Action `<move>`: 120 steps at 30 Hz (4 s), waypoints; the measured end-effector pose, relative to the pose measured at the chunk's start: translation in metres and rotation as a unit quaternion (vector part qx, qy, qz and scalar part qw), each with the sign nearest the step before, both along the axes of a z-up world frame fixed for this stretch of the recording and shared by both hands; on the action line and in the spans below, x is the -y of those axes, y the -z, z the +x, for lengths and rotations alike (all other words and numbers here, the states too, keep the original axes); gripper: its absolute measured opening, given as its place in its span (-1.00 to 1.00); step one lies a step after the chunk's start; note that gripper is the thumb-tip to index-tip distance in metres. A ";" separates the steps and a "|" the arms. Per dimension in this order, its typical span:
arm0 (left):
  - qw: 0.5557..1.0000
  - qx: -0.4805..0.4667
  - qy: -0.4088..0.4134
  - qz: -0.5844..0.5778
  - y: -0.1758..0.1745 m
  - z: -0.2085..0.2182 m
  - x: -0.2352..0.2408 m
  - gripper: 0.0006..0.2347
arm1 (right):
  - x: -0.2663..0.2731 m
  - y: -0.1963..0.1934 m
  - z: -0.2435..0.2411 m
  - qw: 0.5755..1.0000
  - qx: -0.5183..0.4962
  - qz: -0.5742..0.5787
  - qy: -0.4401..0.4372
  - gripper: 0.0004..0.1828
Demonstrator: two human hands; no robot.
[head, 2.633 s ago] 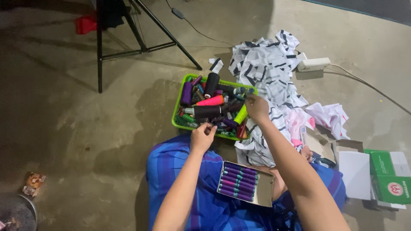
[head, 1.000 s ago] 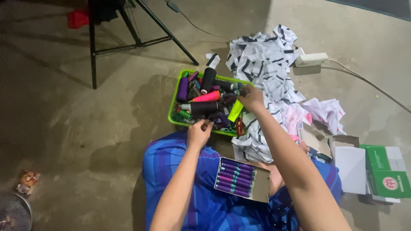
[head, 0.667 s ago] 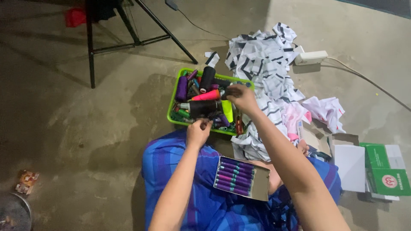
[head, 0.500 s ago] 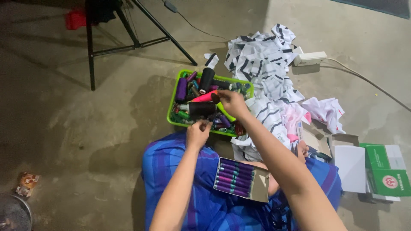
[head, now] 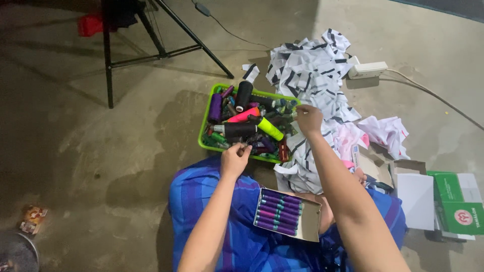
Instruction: The person sits on the floor and sorts through a green basket filled with various thread spools. They pick up spools, examine them, and place some into a small rectangular box on their lap. The person also uses scissors to cut a purple thread spool and places the cut piece into the box.
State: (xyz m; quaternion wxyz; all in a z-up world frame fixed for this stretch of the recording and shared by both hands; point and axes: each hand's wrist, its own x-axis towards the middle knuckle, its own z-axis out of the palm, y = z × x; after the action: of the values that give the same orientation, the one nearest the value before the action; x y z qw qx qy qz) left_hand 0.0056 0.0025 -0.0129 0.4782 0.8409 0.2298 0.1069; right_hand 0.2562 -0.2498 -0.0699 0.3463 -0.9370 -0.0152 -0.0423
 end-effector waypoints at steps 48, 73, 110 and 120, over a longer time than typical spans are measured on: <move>1.000 -0.001 -0.009 0.004 0.010 0.004 -0.001 -0.82 | -0.030 -0.108 -0.090 0.916 -0.108 0.385 -0.042 -0.64; 0.999 -0.025 -0.015 -0.025 -0.009 0.002 -0.002 -0.82 | -0.038 -0.066 -0.066 0.923 -0.064 -0.312 -0.215 -0.65; 0.999 -0.049 0.002 0.021 0.004 -0.004 -0.002 -0.76 | -0.010 -0.158 -0.161 0.966 -0.121 0.222 -0.051 -0.41; 0.997 -0.069 0.001 0.017 0.005 0.000 -0.002 -0.74 | -0.029 -0.136 -0.185 0.957 -0.094 -0.155 -0.225 -0.37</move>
State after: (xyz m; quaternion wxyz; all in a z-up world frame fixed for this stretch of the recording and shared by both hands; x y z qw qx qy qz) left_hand 0.0058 0.0045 -0.0184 0.4470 0.8545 0.2594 0.0523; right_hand 0.0716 -0.2212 0.0663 0.1972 -0.9514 -0.1995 0.1275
